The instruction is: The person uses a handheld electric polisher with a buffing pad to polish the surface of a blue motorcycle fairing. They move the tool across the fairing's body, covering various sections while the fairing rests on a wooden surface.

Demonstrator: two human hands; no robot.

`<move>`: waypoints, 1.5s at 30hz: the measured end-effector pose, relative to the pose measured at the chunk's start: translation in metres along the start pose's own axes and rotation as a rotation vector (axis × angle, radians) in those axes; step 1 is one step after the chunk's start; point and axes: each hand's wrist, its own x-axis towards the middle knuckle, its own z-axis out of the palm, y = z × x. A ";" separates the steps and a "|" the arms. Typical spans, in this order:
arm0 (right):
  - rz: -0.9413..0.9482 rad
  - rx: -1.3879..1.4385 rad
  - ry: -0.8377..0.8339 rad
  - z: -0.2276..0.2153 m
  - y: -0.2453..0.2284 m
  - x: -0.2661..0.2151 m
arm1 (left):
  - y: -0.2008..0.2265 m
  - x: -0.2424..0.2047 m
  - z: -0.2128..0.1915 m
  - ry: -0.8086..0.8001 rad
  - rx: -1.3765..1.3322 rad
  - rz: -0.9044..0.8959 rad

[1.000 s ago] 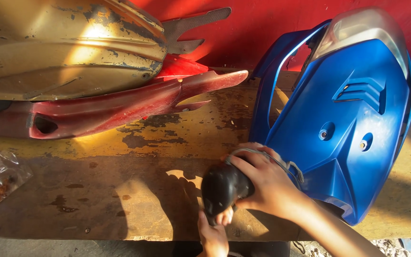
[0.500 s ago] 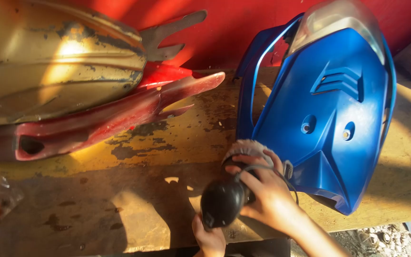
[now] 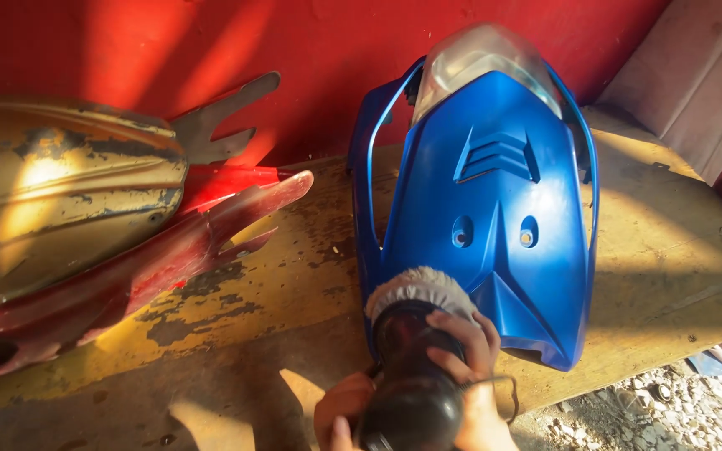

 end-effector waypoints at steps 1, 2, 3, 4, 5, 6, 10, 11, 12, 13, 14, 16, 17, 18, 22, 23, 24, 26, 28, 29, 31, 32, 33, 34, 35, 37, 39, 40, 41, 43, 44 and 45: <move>-0.004 0.018 0.069 0.003 0.014 -0.021 | 0.005 0.009 0.000 -0.290 0.003 0.020; -0.009 0.037 0.135 0.007 0.028 -0.042 | 0.011 0.017 0.001 -0.577 0.007 0.045; -0.010 0.036 0.139 0.000 0.052 -0.053 | 0.015 0.023 0.010 -0.581 0.006 0.048; -0.027 0.066 0.170 -0.008 0.075 -0.064 | 0.019 0.029 0.020 -0.697 0.014 0.043; -0.045 0.095 0.201 -0.015 0.099 -0.075 | 0.024 0.035 0.030 -0.812 0.022 0.036; -0.044 0.094 0.204 -0.017 0.097 -0.068 | 0.031 0.043 0.044 -0.815 0.021 0.036; 0.018 0.217 0.184 -0.009 0.081 -0.045 | 0.050 0.068 0.076 -0.722 0.070 -0.108; 0.048 0.277 0.185 -0.003 0.075 -0.038 | 0.052 0.074 0.077 -0.699 0.106 -0.165; 0.052 0.279 0.179 -0.007 0.082 -0.045 | 0.052 0.076 0.079 -0.694 0.108 -0.171; 0.039 0.356 0.129 -0.012 0.089 -0.052 | 0.052 0.077 0.081 -0.696 0.094 -0.217; 0.023 0.437 0.083 -0.013 0.095 -0.059 | 0.052 0.080 0.081 -0.700 0.084 -0.259; 0.092 0.479 -0.047 -0.039 0.149 -0.103 | 0.048 0.078 0.088 -0.773 0.088 -0.210; 0.157 0.515 -0.174 -0.051 0.175 -0.123 | 0.047 0.079 0.093 -0.849 0.085 -0.157; 0.155 0.514 -0.171 -0.054 0.169 -0.124 | 0.051 0.087 0.107 -0.851 0.085 -0.155; 0.232 0.541 0.048 -0.075 0.140 -0.102 | 0.060 0.111 0.152 -1.124 0.074 -0.101; 0.190 0.483 0.143 -0.082 0.133 -0.089 | 0.060 0.116 0.161 -1.162 0.141 -0.070; 0.184 0.484 0.144 -0.074 0.125 -0.077 | 0.059 0.119 0.163 -1.161 0.143 -0.063; 0.195 0.272 0.263 -0.057 0.107 -0.053 | 0.057 0.125 0.168 -1.105 0.204 -0.146; 0.178 0.260 0.380 -0.049 0.057 -0.009 | 0.054 0.125 0.167 -1.093 0.235 -0.180; 0.162 0.245 0.491 -0.045 0.032 0.013 | 0.052 0.126 0.165 -1.077 0.262 -0.218; 0.190 0.318 0.473 -0.071 0.043 -0.031 | 0.058 0.123 0.176 -1.117 0.247 -0.225; 0.215 0.389 0.451 -0.078 0.037 -0.047 | 0.060 0.121 0.182 -1.152 0.230 -0.231; 0.240 0.460 0.427 -0.083 0.095 -0.080 | 0.059 0.118 0.189 -1.151 0.228 -0.229; 0.265 0.530 0.402 -0.097 0.147 -0.120 | 0.059 0.116 0.196 -1.191 0.206 -0.205; 0.291 0.601 0.375 -0.120 0.188 -0.167 | 0.059 0.113 0.203 -1.232 0.183 -0.181; 0.343 0.742 0.323 -0.111 0.213 -0.171 | 0.057 0.117 0.211 -1.266 0.172 -0.174; 0.366 0.815 0.304 -0.089 0.208 -0.147 | 0.055 0.120 0.217 -1.310 0.165 -0.165; 0.263 0.730 0.363 -0.079 0.190 -0.128 | 0.054 0.121 0.217 -1.297 0.195 -0.150; 0.160 0.642 0.421 -0.069 0.172 -0.110 | 0.054 0.121 0.218 -1.283 0.224 -0.136; 0.148 0.756 0.378 -0.084 0.191 -0.127 | 0.053 0.120 0.214 -1.310 0.250 -0.155; 0.133 0.869 0.334 -0.091 0.200 -0.136 | 0.052 0.119 0.212 -1.336 0.274 -0.171; 0.134 0.865 0.335 -0.105 0.215 -0.156 | 0.054 0.113 0.213 -1.338 0.271 -0.172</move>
